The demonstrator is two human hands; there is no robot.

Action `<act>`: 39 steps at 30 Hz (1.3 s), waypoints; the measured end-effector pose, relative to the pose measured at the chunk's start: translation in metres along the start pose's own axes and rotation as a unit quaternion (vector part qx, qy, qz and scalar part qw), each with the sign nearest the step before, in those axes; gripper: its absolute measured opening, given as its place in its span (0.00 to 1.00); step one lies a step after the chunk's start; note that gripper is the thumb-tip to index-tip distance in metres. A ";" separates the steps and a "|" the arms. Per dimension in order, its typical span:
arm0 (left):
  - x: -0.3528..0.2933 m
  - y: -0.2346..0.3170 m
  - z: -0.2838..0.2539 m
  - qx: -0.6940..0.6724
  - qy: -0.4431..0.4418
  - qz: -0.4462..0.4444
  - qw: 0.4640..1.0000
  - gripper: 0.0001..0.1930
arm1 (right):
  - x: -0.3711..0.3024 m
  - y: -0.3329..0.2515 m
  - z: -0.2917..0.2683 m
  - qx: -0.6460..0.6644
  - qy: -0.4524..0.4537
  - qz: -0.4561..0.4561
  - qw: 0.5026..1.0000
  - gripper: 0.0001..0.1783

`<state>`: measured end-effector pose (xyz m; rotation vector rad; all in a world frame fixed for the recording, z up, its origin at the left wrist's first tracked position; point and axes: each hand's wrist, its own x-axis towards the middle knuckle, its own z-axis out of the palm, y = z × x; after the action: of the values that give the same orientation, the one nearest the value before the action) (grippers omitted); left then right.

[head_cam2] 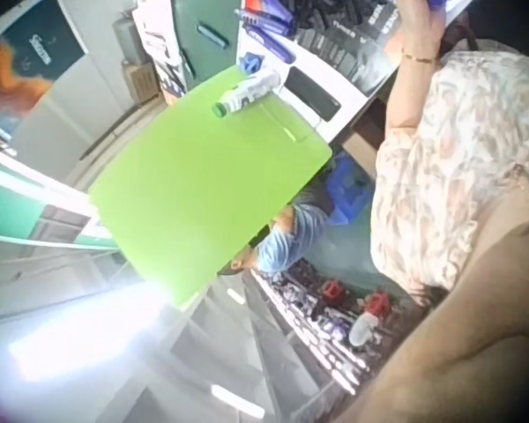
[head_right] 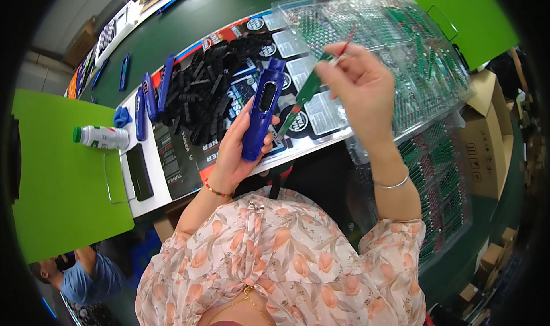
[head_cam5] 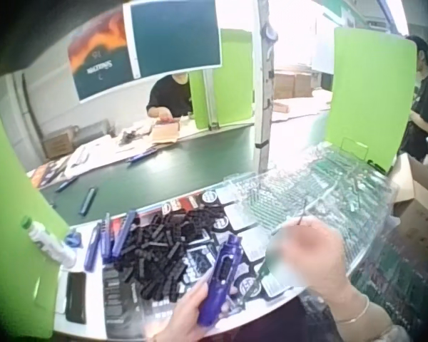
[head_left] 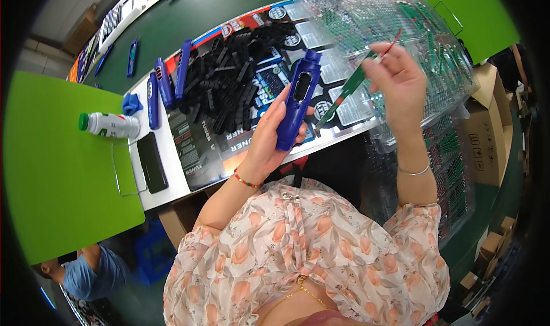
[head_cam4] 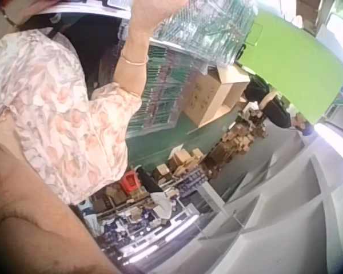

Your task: Manually assemble internal components into blue plastic electronic housings on a factory production floor.

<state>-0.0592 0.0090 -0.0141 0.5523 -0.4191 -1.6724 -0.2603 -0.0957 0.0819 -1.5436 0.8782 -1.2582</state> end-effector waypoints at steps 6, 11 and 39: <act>-0.002 0.003 0.003 0.006 0.007 0.007 1.000 0.29 | -0.031 0.016 0.048 0.076 -0.027 0.038 0.996 0.11; -0.004 0.005 -0.001 0.028 -0.016 0.017 0.999 0.29 | -0.035 0.026 0.060 0.107 -0.044 0.044 0.992 0.10; -0.008 0.009 -0.005 0.153 0.009 0.049 0.987 0.26 | -0.019 0.043 0.068 -0.138 -0.055 -0.034 0.988 0.16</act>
<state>-0.0477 0.0153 -0.0125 0.7583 -0.6864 -1.5161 -0.1970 -0.0773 0.0323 -1.8566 0.9647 -1.1212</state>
